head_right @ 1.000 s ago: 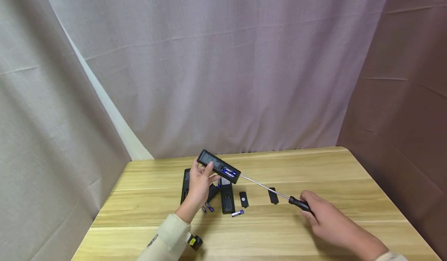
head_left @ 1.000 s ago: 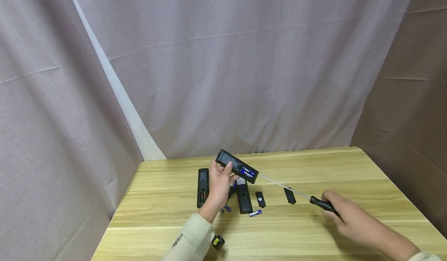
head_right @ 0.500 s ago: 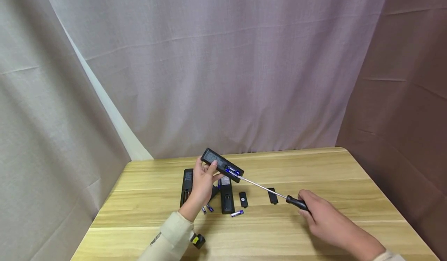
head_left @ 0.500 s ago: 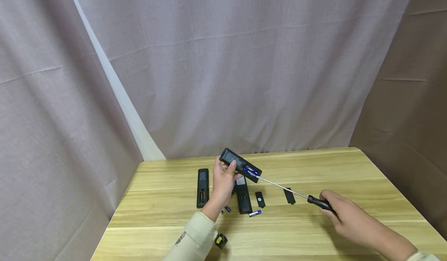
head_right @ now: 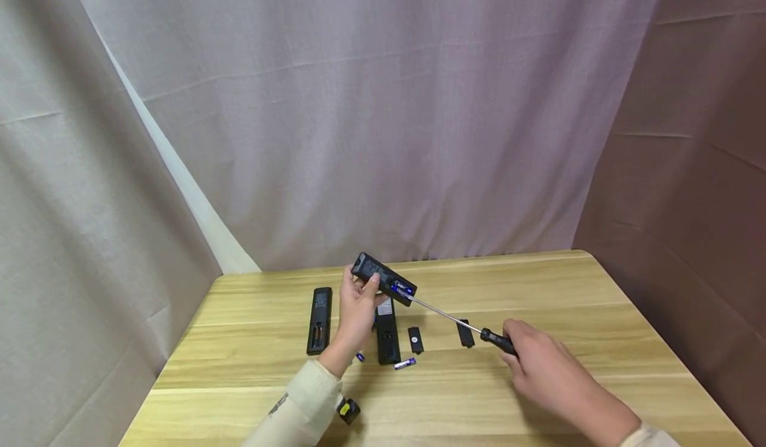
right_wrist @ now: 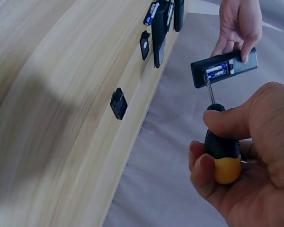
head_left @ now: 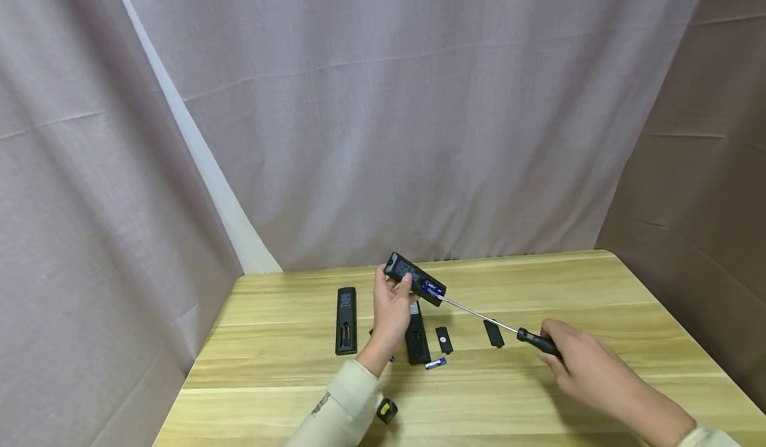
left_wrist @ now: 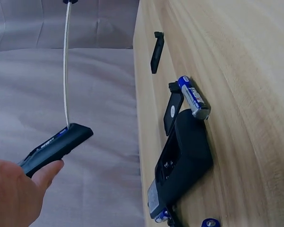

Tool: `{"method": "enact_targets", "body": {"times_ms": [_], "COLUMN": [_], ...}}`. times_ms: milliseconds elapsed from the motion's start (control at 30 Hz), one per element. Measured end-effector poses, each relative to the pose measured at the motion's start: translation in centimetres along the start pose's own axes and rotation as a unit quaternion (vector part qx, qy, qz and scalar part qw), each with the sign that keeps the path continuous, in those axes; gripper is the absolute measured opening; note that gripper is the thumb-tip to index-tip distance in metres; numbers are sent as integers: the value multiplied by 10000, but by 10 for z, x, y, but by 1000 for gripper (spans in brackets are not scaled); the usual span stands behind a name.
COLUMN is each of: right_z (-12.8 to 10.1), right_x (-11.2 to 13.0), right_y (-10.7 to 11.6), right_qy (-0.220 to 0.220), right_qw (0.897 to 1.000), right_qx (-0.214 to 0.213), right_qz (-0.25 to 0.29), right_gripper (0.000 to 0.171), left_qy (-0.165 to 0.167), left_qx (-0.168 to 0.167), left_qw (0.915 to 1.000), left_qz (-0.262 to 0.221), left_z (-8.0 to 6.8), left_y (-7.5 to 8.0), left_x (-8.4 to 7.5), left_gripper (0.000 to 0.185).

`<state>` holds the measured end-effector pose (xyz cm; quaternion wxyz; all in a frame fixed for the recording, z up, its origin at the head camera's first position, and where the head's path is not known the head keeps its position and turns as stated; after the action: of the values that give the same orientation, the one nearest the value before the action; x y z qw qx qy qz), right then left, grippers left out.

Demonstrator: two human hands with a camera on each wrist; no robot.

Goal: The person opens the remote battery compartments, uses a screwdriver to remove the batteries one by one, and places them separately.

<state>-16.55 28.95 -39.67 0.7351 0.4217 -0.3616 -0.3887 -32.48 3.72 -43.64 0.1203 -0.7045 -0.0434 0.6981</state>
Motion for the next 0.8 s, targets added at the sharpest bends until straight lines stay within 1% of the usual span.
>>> {"method": "enact_targets", "body": {"times_ms": [133,267,367,500,800], "right_z": [9,14,15,13,9], "right_x": [7,10,9,6,-3], "right_y": [4,3,5,3,-6], "right_qy": [313,321,369,406,179], "right_qw": [9983,9981,9972,9959,9955], "right_qx": [-305,-350,-538,-784,-882], "right_qz": [-395,-384,-357,-220,298], "right_gripper": [38,36,35,36,31], "left_qy": [-70,-110,-101,-115,-151], "left_qx": [24,-120,-185,-148,-224], "left_qw": [10000,9998,9997,9998,9996], "left_qz": [-43,76,121,49,-41], "left_z": [0,0,1,2,1], "left_y": [-4,-4,-2,-1,3], "left_x": [-2,-2,-2,-2,3], "left_gripper": [31,28,28,29,27]}}
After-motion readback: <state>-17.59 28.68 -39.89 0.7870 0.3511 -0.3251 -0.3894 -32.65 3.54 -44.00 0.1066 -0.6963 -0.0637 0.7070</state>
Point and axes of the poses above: each hand's wrist, its own z-axis towards the middle knuckle, its own y-axis out of the back of the hand, x = y × z, the point moved 9 cm from there along z, towards the middle knuckle, and after that the axes turned 9 degrees about y, right-handed, at the moved point
